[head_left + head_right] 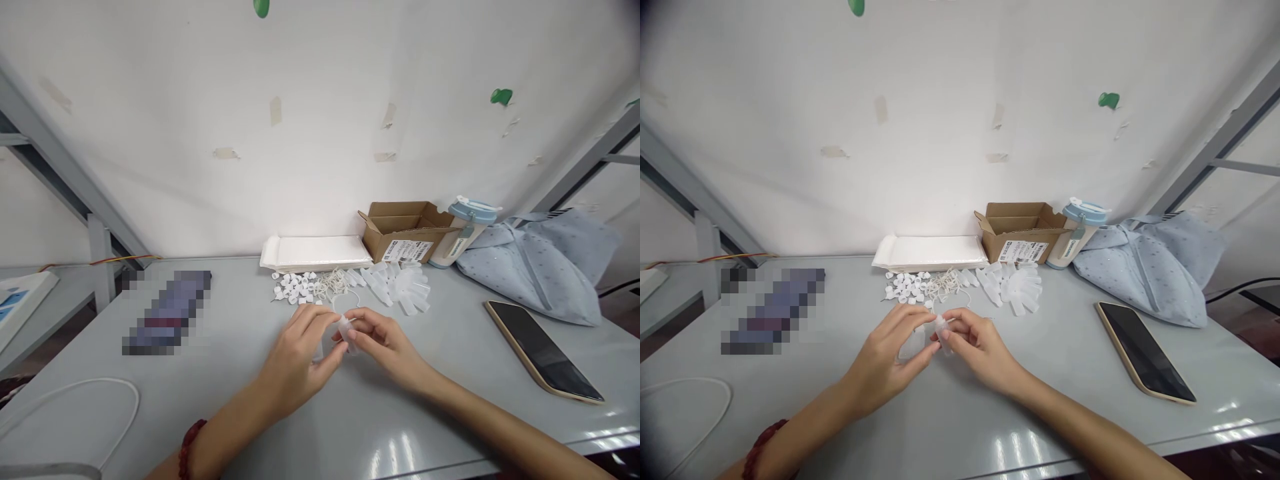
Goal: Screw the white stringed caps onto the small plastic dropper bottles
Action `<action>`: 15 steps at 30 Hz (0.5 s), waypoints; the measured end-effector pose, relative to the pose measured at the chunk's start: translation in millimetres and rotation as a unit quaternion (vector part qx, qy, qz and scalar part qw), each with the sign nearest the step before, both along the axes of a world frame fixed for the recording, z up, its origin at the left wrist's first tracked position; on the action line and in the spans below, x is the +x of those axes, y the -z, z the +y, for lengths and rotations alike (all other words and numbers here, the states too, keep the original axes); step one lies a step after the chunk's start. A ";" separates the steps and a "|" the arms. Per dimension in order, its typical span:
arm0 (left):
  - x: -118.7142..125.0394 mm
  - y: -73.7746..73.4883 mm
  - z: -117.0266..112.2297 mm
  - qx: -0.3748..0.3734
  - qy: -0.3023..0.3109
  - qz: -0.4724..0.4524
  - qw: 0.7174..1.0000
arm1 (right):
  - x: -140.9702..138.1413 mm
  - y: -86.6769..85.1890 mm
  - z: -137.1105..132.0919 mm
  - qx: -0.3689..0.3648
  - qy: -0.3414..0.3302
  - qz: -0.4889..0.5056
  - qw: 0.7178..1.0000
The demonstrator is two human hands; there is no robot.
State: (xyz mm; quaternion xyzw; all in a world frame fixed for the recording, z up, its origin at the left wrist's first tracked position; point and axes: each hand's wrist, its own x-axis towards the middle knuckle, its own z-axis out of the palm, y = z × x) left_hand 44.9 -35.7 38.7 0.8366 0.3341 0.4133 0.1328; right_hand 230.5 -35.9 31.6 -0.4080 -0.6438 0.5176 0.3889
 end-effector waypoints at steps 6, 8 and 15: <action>2.1 2.3 -0.9 0.086 -0.001 0.055 0.995 | -1.1 -3.8 1.7 -0.088 -0.024 0.096 0.991; 2.3 3.6 -0.3 0.097 -0.007 0.069 0.993 | -1.6 -4.3 1.5 -0.095 -0.028 0.101 0.990; 2.6 5.9 -0.4 0.072 -0.013 0.071 0.995 | -1.3 0.2 0.9 -0.088 -0.063 0.086 0.990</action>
